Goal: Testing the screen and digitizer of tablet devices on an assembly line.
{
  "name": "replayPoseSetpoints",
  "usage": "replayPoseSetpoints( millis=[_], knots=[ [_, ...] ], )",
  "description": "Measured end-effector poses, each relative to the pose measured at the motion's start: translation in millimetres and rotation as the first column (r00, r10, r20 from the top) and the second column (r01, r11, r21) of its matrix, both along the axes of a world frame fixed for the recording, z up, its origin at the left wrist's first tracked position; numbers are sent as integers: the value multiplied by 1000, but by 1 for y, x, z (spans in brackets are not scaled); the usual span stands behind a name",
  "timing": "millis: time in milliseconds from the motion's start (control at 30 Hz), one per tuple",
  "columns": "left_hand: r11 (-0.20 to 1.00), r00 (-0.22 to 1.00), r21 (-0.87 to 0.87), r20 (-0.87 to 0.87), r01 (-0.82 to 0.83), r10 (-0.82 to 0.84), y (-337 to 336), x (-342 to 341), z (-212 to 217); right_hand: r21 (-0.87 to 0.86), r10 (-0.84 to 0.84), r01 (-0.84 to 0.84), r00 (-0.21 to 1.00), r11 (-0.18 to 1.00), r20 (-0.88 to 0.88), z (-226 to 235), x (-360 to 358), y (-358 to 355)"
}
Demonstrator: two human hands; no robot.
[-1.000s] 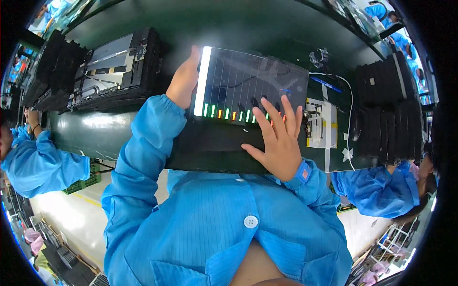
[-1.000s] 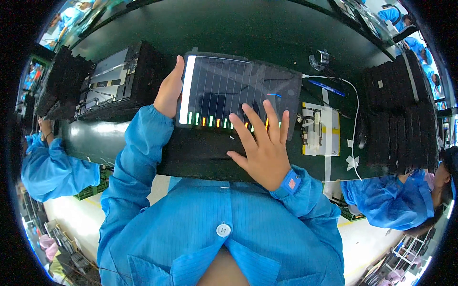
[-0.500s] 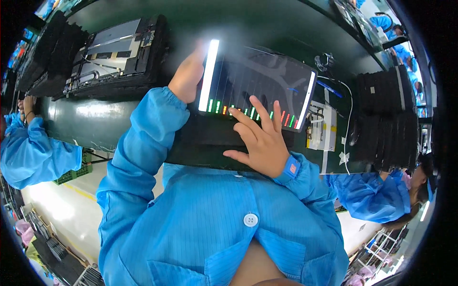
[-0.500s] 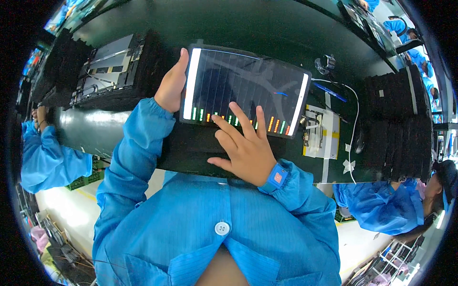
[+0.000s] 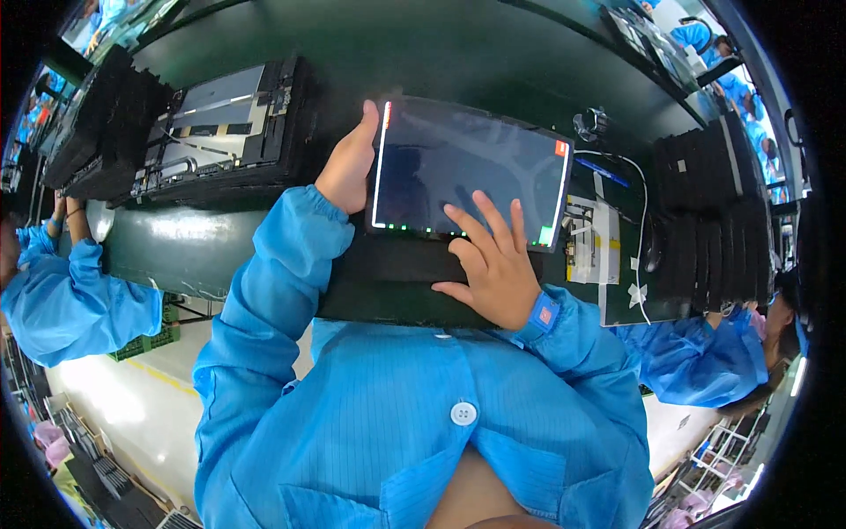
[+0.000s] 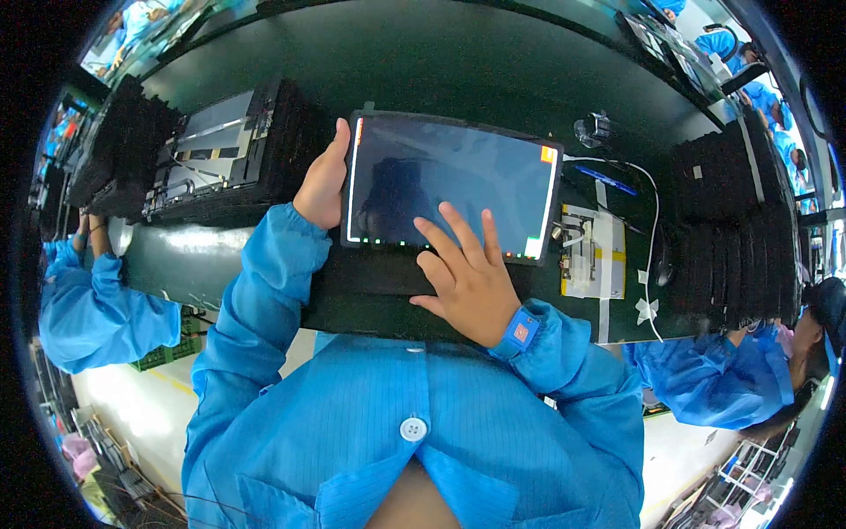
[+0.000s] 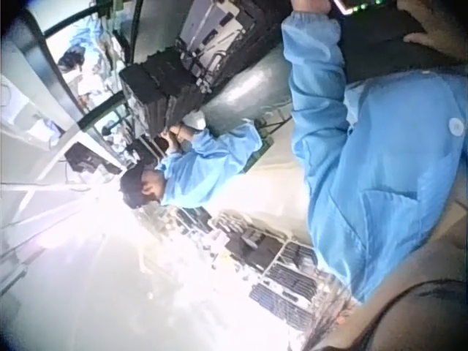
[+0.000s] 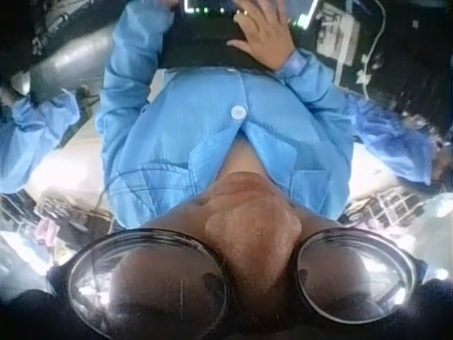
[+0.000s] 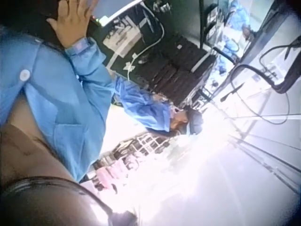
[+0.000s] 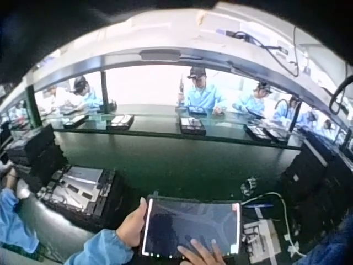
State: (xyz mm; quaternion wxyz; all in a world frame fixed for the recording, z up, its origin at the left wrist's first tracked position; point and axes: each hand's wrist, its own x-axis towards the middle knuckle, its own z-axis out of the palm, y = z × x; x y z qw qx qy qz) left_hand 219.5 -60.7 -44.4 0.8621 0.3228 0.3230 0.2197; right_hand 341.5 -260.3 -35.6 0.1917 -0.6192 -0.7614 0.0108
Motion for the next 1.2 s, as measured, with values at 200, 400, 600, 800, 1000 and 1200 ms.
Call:
replayPoseSetpoints(
  millis=[200,400,600,800,1000,1200],
  knots=[
    [1000,1000,20,6,-23,23,6,0,-10,22,-105,105,994,994,6,-1,-3,13],
    [997,998,41,10,-68,67,3,-1,-12,283,-43,54,998,957,-44,71,33,-2],
    [997,995,-35,70,-72,74,16,9,-16,494,-125,154,988,856,-93,128,57,-33],
    [981,985,100,-32,-167,171,16,6,-7,489,-47,118,987,864,-155,135,57,-43],
    [964,980,205,-77,-167,186,11,15,0,483,-36,137,977,865,-212,139,48,-54],
    [954,983,274,-102,-121,154,17,17,10,483,-21,163,958,860,-285,137,51,-62]
  ],
)
